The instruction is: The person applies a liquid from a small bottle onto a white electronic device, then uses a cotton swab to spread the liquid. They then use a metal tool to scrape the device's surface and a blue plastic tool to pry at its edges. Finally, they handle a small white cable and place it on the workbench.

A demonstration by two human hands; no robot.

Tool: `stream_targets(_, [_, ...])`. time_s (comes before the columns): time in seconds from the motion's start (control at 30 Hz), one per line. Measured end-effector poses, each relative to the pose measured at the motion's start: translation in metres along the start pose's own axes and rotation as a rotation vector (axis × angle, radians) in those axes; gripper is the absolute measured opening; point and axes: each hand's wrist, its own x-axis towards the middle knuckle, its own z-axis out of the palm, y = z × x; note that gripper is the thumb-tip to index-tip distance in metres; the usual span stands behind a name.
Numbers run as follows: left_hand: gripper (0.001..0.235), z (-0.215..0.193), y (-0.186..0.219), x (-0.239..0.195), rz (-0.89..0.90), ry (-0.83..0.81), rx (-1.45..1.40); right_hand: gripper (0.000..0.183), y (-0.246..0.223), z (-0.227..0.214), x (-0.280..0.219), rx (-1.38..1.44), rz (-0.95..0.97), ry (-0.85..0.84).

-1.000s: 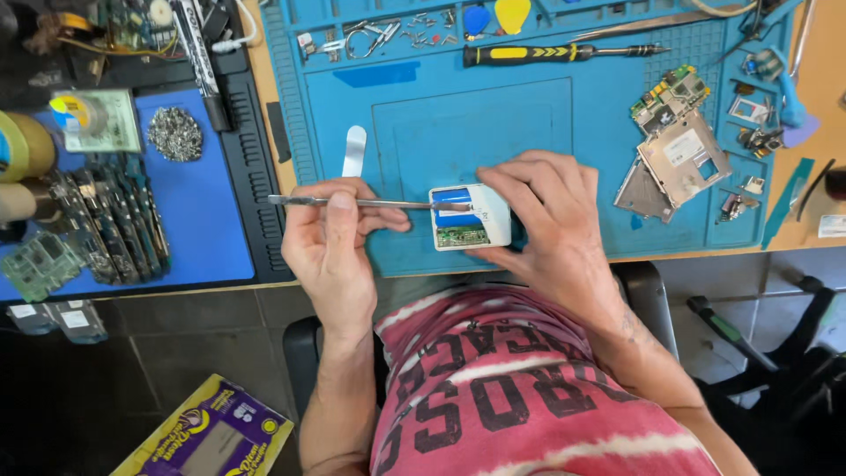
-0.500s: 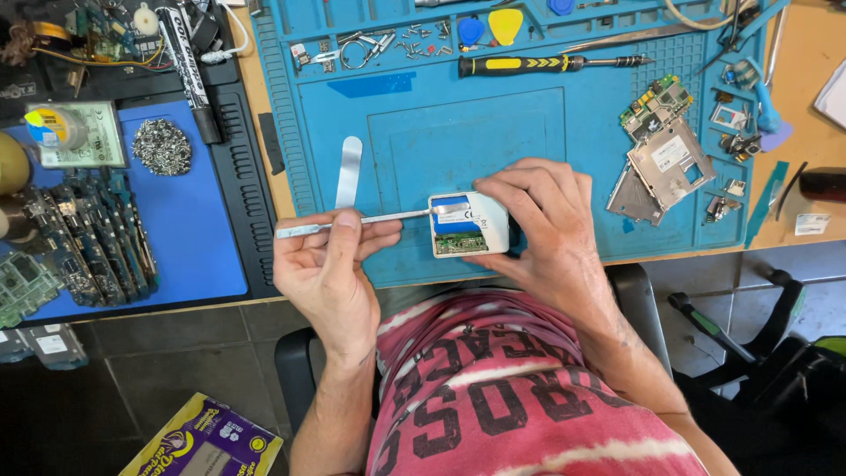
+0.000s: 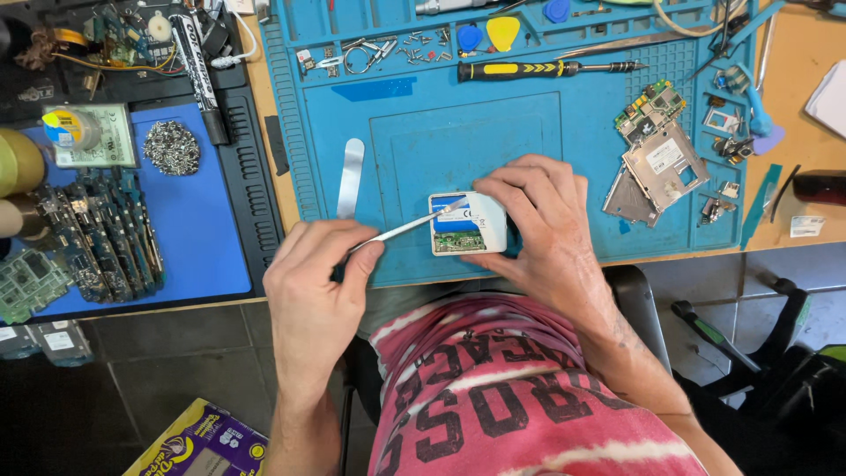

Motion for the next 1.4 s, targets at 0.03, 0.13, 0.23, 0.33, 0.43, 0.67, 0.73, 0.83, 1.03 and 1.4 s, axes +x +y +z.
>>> stream_targets(0.03, [0.005,-0.001,0.003,0.002,0.171,-0.032,0.307,0.072,0.002,0.001,-0.001,-0.001,-0.015,0.000])
stream_targets(0.13, [0.010,0.006,0.002,0.009,0.395,-0.142,0.654,0.076,0.007,0.004,-0.003,0.002,-0.031,-0.002])
stream_targets(0.23, [0.019,0.017,-0.010,0.016,0.415,-0.268,0.650,0.076,0.007,0.004,-0.003,0.013,-0.017,-0.006])
stream_targets(0.33, [0.024,0.021,-0.018,0.018,0.406,-0.292,0.619,0.075,0.007,0.004,-0.004,0.012,-0.005,-0.010])
stream_targets(0.43, [0.021,0.024,-0.024,0.020,0.481,-0.226,0.638,0.074,0.006,0.003,-0.004,0.002,0.011,-0.019])
stream_targets(0.67, [0.019,0.029,-0.031,0.020,0.586,-0.083,0.695,0.070,-0.001,-0.001,0.001,-0.016,0.022,-0.026])
stream_targets(0.73, [0.017,0.030,-0.037,0.019,0.592,-0.076,0.675,0.070,-0.003,-0.002,0.002,-0.009,0.022,-0.025])
stream_targets(0.83, [0.016,0.032,-0.040,0.019,0.614,-0.055,0.673,0.070,-0.004,-0.001,0.002,0.003,0.027,-0.023])
stream_targets(1.03, [0.020,0.031,-0.037,0.020,0.648,-0.016,0.726,0.071,-0.004,-0.002,0.001,0.020,0.035,-0.023])
stream_targets(1.4, [0.011,-0.004,-0.005,0.011,0.610,-0.141,0.724,0.086,0.001,-0.001,-0.001,0.176,0.056,0.051])
